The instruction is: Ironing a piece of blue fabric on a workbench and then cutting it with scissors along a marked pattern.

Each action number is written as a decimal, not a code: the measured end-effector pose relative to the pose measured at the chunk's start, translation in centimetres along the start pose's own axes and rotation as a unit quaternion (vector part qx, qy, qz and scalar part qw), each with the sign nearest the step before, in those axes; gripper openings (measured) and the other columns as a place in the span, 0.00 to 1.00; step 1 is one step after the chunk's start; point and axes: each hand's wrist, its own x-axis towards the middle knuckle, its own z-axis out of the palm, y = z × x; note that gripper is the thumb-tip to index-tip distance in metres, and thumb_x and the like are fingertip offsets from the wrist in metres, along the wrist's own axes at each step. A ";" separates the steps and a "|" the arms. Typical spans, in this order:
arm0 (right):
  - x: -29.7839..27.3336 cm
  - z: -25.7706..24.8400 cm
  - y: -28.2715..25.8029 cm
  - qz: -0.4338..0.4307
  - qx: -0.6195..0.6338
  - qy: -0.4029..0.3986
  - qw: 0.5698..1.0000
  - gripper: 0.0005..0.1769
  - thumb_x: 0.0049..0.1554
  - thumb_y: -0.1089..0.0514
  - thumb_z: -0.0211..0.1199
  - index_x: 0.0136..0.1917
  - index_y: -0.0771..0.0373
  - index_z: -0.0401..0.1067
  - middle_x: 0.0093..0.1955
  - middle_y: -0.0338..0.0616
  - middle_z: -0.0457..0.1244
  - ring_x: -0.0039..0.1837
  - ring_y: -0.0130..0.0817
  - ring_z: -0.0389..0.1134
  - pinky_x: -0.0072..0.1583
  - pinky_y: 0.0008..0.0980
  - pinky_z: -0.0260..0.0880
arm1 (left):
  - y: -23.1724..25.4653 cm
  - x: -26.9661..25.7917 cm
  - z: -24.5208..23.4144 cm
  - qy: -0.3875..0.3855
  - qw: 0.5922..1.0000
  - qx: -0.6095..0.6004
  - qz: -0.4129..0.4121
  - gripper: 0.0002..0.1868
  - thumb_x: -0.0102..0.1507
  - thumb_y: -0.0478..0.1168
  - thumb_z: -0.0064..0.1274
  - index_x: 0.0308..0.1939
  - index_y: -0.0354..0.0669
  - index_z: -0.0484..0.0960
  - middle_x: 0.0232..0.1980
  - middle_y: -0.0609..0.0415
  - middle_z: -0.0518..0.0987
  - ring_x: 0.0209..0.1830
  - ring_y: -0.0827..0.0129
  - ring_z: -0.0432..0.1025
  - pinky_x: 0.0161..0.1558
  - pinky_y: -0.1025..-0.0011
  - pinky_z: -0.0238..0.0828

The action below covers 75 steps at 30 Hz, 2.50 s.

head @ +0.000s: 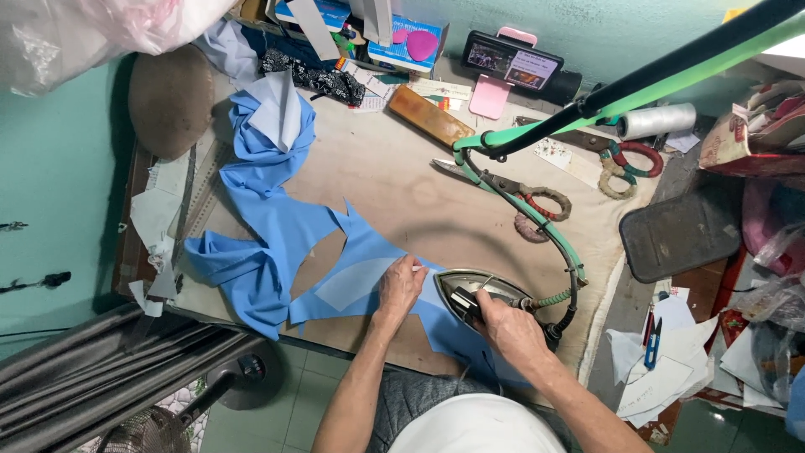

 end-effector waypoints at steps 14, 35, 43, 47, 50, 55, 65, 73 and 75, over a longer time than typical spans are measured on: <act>-0.1 0.5 0.1 -0.015 -0.009 0.041 0.999 0.18 0.59 0.43 0.57 0.56 0.52 0.59 0.35 0.50 0.63 0.36 0.60 0.72 0.39 0.58 0.74 | -0.8 0.0 -0.3 0.033 0.999 -0.007 -0.020 0.09 0.61 0.46 0.58 0.36 0.46 0.78 0.33 0.48 0.78 0.41 0.50 0.78 0.38 0.55 0.75; 1.4 0.5 -1.7 0.005 -0.004 0.010 1.000 0.19 0.60 0.40 0.53 0.56 0.51 0.57 0.39 0.53 0.64 0.40 0.64 0.72 0.45 0.61 0.73 | -1.0 0.2 -0.6 0.043 0.998 -0.018 -0.037 0.09 0.60 0.45 0.57 0.34 0.46 0.77 0.32 0.47 0.79 0.40 0.49 0.78 0.37 0.55 0.75; 2.2 1.9 -1.2 0.011 -0.008 -0.006 1.000 0.20 0.60 0.41 0.52 0.58 0.52 0.56 0.40 0.53 0.65 0.42 0.64 0.71 0.46 0.61 0.73 | -1.1 0.1 -0.9 0.046 0.997 -0.030 -0.052 0.09 0.61 0.45 0.57 0.35 0.45 0.78 0.32 0.46 0.79 0.40 0.48 0.78 0.37 0.55 0.74; 2.5 2.5 -1.0 0.016 -0.003 -0.006 1.000 0.21 0.60 0.41 0.54 0.59 0.53 0.56 0.40 0.53 0.65 0.43 0.63 0.72 0.46 0.59 0.73 | -1.1 -0.2 -1.0 0.054 0.997 -0.038 -0.035 0.09 0.61 0.44 0.58 0.35 0.44 0.77 0.31 0.45 0.78 0.39 0.45 0.77 0.36 0.54 0.74; 2.6 3.1 -0.6 0.016 -0.009 -0.009 1.000 0.22 0.60 0.40 0.53 0.60 0.53 0.55 0.41 0.53 0.65 0.43 0.62 0.72 0.48 0.60 0.73 | -1.2 -0.2 -1.0 0.058 0.997 -0.035 -0.028 0.09 0.61 0.44 0.57 0.35 0.44 0.77 0.31 0.45 0.78 0.39 0.45 0.77 0.36 0.54 0.74; 1.5 0.5 -2.1 0.024 -0.014 -0.003 1.000 0.21 0.60 0.42 0.52 0.61 0.53 0.56 0.40 0.52 0.65 0.43 0.61 0.73 0.49 0.59 0.74 | -1.9 0.0 -0.4 0.065 0.997 -0.027 -0.028 0.09 0.61 0.45 0.58 0.34 0.46 0.77 0.31 0.47 0.78 0.38 0.47 0.77 0.36 0.54 0.74; 2.2 1.5 -2.4 0.035 -0.014 -0.003 0.999 0.20 0.60 0.42 0.53 0.59 0.52 0.56 0.40 0.51 0.66 0.44 0.59 0.73 0.48 0.59 0.74 | -2.1 0.0 -0.1 0.085 0.996 -0.013 -0.023 0.09 0.60 0.46 0.58 0.34 0.47 0.76 0.30 0.48 0.78 0.37 0.48 0.78 0.35 0.53 0.74; 2.2 1.0 -3.9 0.048 0.015 0.016 0.999 0.17 0.60 0.46 0.54 0.57 0.55 0.57 0.39 0.54 0.66 0.43 0.60 0.73 0.47 0.59 0.75 | -2.1 -0.1 -0.1 0.084 0.996 -0.030 -0.019 0.09 0.61 0.45 0.57 0.33 0.46 0.76 0.29 0.47 0.77 0.36 0.47 0.77 0.35 0.54 0.74; 2.3 1.1 -4.1 0.045 0.017 0.024 0.999 0.18 0.60 0.45 0.54 0.57 0.56 0.57 0.38 0.54 0.66 0.43 0.60 0.73 0.47 0.60 0.75 | -2.2 0.0 0.3 0.087 0.996 -0.023 -0.020 0.09 0.60 0.45 0.57 0.33 0.46 0.76 0.29 0.48 0.77 0.35 0.47 0.77 0.34 0.54 0.74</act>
